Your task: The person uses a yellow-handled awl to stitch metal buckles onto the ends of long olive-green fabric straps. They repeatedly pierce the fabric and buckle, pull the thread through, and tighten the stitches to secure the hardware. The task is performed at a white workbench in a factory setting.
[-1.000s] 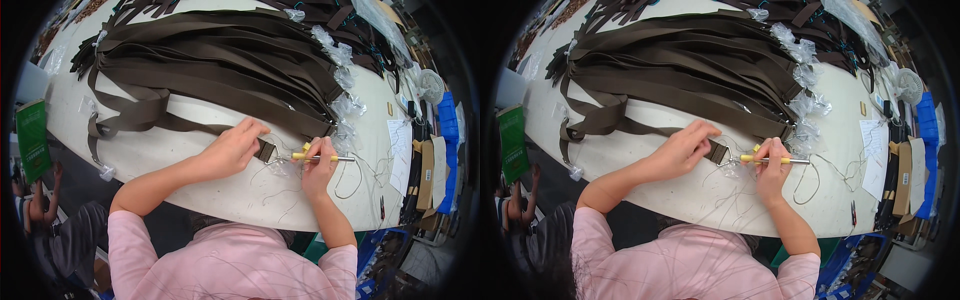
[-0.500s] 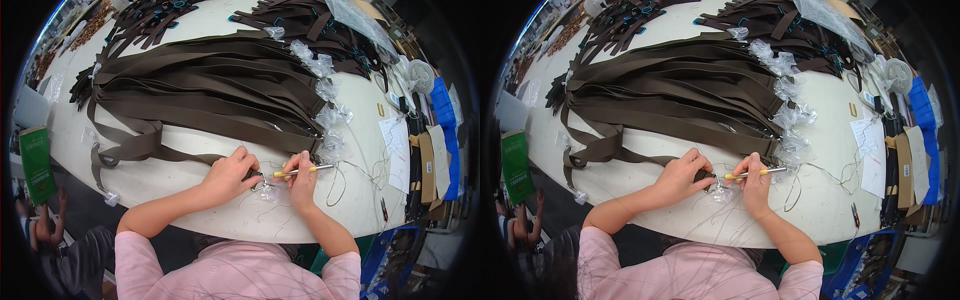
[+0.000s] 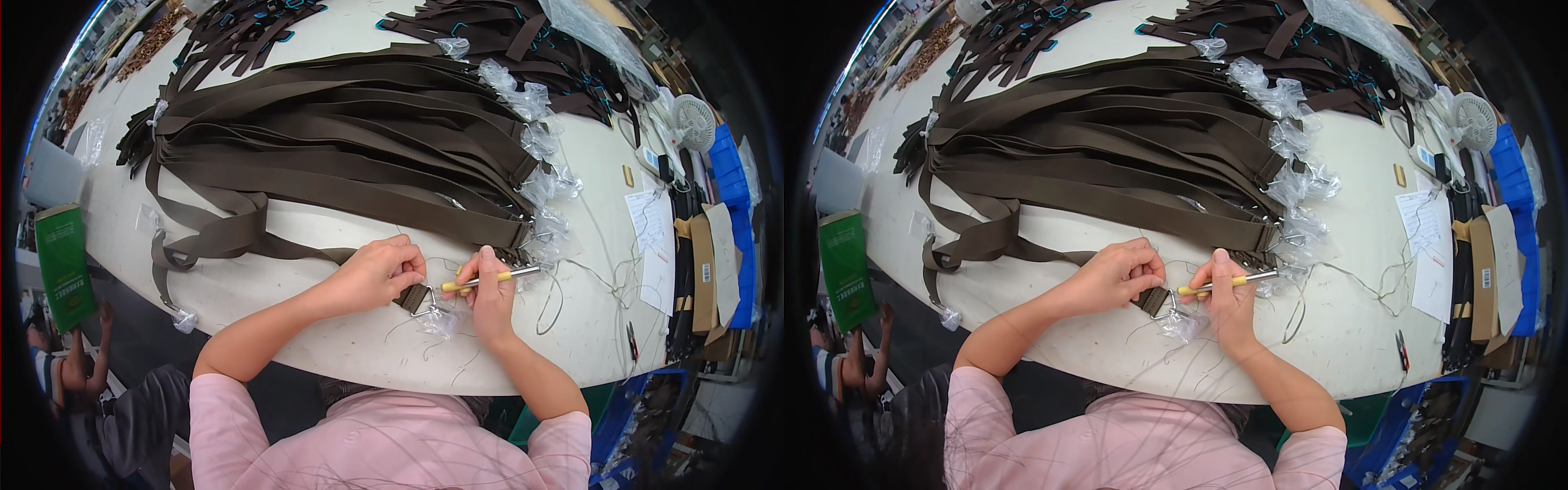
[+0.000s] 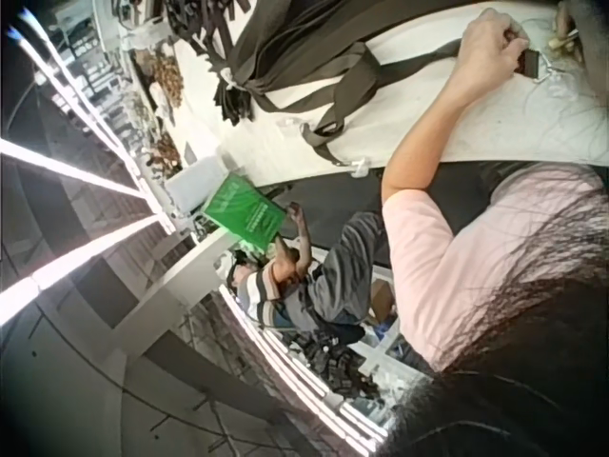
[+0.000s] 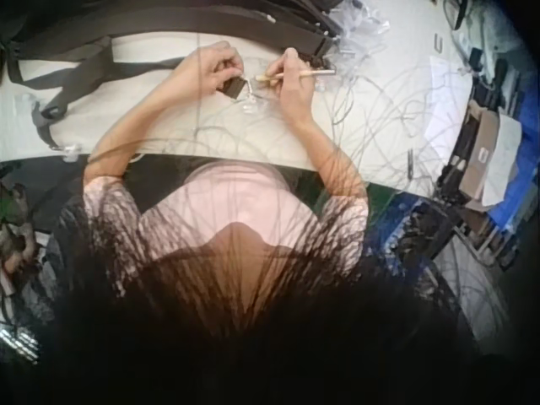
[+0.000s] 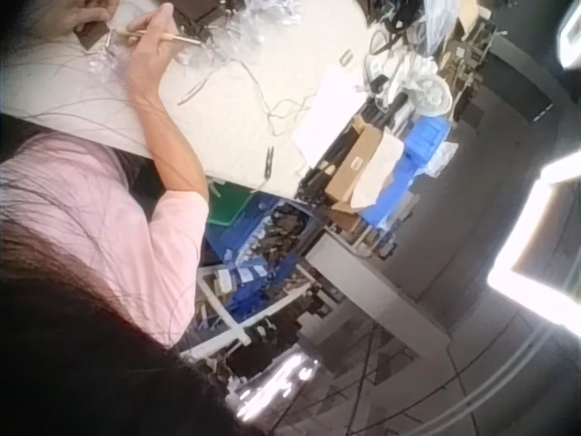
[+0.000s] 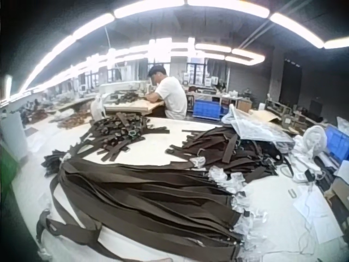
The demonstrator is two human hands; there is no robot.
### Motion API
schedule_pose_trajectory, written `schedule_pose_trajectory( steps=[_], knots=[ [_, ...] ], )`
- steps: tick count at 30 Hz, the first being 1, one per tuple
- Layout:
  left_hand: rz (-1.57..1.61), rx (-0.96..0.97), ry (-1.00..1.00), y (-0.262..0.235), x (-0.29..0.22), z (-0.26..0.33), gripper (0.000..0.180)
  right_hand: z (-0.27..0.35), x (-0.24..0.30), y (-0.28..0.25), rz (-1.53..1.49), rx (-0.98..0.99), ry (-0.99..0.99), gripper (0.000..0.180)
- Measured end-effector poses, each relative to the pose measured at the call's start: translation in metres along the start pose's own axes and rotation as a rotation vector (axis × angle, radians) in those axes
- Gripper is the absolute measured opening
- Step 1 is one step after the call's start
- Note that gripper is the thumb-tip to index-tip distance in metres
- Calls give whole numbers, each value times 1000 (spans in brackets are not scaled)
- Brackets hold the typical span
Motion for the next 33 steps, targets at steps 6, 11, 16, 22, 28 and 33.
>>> schedule_pose_trajectory(
  steps=[6, 11, 16, 22, 28, 33],
  knots=[
    [80, 13, -38, 3, 6, 5, 15, 1, -1, 7, -27, -8, 15, 51],
    [-257, 147, 105, 8, -20, 8, 23, -1, -2, -4, -60, -82, -18, 54],
    [-389, 172, 176, 13, -10, 8, 38, 2, -3, -5, -18, -103, 10, 55],
    [-351, 217, 156, 10, -14, 7, 43, 10, 3, 0, -86, -34, -97, 56],
    [-130, 99, 155, 5, -6, 17, 59, 15, 6, 12, -78, 6, -144, 56],
    [-110, 92, 138, 8, 9, 9, 32, 7, -1, 12, -143, -23, -79, 56]
  ],
)
Point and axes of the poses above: each hand's wrist, its own z-axis away from the middle knuckle, its own y-axis out of the palm, x = y × z, the point moved 8 cm from there along -z, towards the middle knuckle, and after that the axes turned 3 degrees about y, right-handed, at the moved point
